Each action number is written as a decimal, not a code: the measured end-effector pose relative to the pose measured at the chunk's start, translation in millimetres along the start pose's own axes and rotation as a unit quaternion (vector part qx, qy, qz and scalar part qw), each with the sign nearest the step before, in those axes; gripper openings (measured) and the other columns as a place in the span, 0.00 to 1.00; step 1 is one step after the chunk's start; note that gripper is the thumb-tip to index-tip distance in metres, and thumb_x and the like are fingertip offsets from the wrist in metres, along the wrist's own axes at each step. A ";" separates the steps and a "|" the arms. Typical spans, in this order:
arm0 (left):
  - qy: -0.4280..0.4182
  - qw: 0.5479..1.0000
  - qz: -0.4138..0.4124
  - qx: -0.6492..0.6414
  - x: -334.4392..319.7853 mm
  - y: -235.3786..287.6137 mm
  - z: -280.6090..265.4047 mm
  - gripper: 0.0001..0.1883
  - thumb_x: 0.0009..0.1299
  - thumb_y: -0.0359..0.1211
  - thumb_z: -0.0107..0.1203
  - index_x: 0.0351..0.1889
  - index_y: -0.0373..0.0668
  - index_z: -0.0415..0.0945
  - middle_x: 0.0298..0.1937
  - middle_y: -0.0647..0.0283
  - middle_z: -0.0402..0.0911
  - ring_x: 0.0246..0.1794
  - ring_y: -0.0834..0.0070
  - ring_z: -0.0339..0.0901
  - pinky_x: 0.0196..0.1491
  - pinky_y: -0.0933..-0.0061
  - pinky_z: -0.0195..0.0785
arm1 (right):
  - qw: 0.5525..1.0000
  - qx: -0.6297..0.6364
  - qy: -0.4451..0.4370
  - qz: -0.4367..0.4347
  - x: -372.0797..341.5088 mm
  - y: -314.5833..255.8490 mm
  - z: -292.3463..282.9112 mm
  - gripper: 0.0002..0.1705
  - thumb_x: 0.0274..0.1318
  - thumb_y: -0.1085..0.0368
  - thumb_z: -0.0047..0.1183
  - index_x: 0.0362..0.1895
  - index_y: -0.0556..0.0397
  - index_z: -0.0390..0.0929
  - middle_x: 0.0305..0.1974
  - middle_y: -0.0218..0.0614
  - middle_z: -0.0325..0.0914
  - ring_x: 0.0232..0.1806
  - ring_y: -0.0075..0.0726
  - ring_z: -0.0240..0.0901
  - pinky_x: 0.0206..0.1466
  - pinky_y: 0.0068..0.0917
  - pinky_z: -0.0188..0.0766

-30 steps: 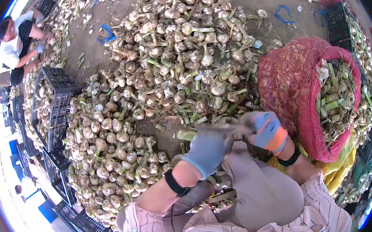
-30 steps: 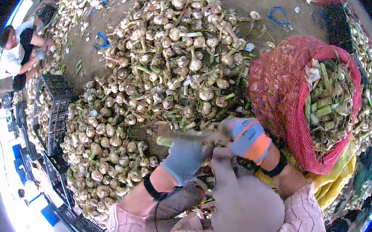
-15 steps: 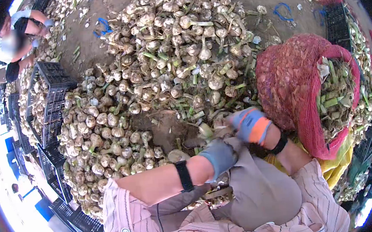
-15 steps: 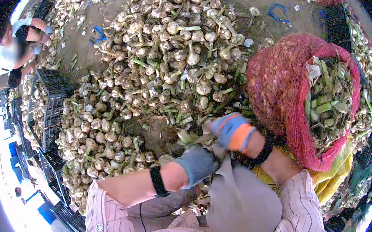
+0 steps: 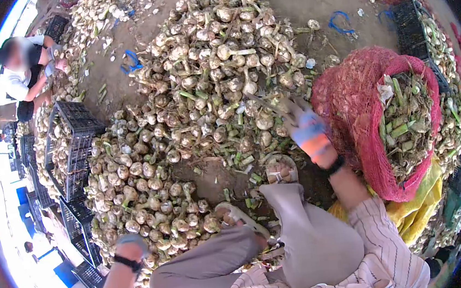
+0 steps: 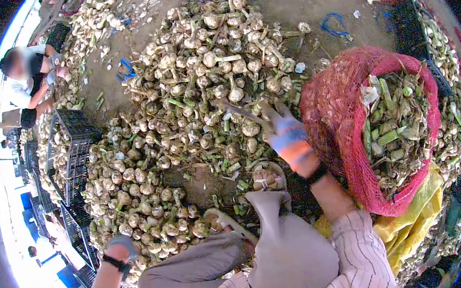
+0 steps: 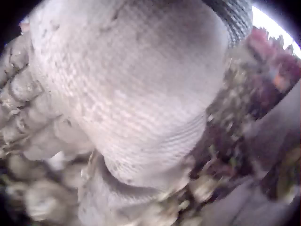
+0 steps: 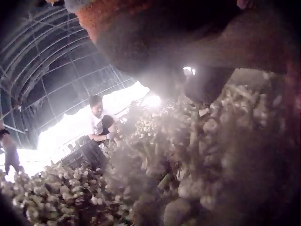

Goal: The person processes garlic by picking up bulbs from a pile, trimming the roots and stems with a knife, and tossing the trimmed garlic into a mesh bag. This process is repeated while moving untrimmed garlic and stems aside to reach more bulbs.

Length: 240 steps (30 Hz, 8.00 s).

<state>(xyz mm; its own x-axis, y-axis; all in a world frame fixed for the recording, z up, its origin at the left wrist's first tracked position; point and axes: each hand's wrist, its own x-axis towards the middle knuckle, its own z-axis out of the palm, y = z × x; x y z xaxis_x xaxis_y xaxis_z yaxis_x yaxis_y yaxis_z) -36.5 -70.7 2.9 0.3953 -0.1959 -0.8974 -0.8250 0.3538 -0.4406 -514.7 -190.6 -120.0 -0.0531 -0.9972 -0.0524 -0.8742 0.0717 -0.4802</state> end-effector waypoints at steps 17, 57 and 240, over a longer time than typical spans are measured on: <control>0.093 0.110 0.504 -0.852 21.9 296.7 -175.0 0.17 0.71 0.37 0.47 0.56 0.46 0.66 0.52 0.65 0.73 0.50 0.74 0.72 0.53 0.75 0.66 | 0.738 0.599 -0.254 0.181 -94.1 18.4 27.0 0.17 0.47 0.68 0.61 0.44 0.57 0.77 0.36 0.31 0.80 0.38 0.22 0.74 0.45 0.28 0.71; 0.286 0.708 0.599 -0.239 -19.0 289.3 -143.0 0.11 0.58 0.28 0.48 0.37 0.38 0.76 0.40 0.52 0.79 0.41 0.60 0.77 0.43 0.68 0.70 | 0.883 -0.141 -0.392 -0.214 -31.8 -58.3 -48.0 0.12 0.42 0.60 0.50 0.33 0.51 0.75 0.30 0.44 0.79 0.33 0.47 0.77 0.33 0.41 0.71; 0.492 0.574 0.498 -0.424 -37.9 240.3 -133.5 0.23 0.53 0.35 0.62 0.47 0.44 0.72 0.39 0.52 0.73 0.33 0.53 0.75 0.33 0.59 0.71 | 0.920 0.185 -0.345 -0.009 -102.8 61.2 -15.0 0.17 0.37 0.69 0.50 0.38 0.52 0.78 0.34 0.43 0.79 0.36 0.47 0.76 0.43 0.35 0.72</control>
<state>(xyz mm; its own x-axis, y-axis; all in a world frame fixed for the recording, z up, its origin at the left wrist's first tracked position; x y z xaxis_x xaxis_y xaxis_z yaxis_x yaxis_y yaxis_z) -303.6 -100.3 -66.1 -0.5188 -0.8525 -0.0636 -0.5091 0.2483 0.8241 -570.1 -84.0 -130.9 0.3905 -0.7573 -0.5235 -0.6405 0.1849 -0.7453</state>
